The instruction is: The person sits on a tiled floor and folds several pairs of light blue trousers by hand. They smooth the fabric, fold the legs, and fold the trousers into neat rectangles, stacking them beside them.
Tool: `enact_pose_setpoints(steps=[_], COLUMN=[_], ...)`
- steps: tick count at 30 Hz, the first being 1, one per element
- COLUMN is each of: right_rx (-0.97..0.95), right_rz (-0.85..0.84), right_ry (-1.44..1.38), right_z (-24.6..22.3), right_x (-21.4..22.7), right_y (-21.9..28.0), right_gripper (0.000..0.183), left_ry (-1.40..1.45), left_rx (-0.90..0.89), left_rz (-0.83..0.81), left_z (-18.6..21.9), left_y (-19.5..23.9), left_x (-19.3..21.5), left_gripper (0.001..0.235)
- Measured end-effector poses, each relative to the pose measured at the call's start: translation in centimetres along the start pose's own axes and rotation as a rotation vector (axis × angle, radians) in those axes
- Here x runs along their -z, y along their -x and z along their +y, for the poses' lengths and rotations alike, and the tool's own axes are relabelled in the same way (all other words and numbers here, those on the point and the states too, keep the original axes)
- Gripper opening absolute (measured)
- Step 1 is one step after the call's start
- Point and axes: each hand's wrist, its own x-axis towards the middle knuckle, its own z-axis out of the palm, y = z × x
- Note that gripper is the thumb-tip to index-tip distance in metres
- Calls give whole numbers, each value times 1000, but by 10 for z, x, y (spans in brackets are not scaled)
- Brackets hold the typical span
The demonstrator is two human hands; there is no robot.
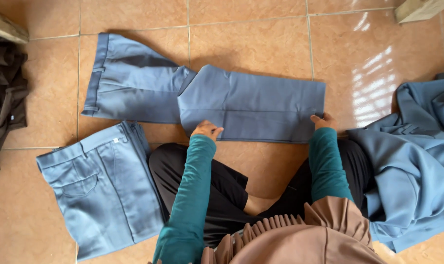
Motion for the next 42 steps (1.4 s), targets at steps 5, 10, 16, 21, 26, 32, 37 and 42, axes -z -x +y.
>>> enact_pose_setpoints(steps=[5, 10, 16, 21, 26, 32, 37, 42], right_rx=[-27, -35, -35, -43, -65, -68, -163, -71], right_rz=[32, 25, 39, 57, 70, -13, -278, -407], right_ry=[-49, -58, -76, -118, -117, -257, -748, -1004], right_z=[-12, -17, -10, -5, -23, -28, -32, -63], right_x=[8, 10, 12, 6, 9, 12, 39, 133], right_y=[12, 18, 14, 7, 24, 25, 36, 86], right_gripper=[54, 55, 51, 50, 49, 58, 65, 72], left_ry=[-463, -492, -531, -510, -513, -360, -277, -214], left_rx=[-125, -143, -222, -348, -358, -86, 49, 16], left_rz=[-172, -140, -22, 191, 189, -151, -190, -241], left_z=[-10, -13, -16, -30, -41, 28, 54, 100], left_y=[-27, -27, -16, -15, -15, 34, 28, -3], left_x=[-34, -42, -48, -58, -72, 0, 4, -43], left_gripper=[16, 15, 13, 11, 14, 24, 60, 64])
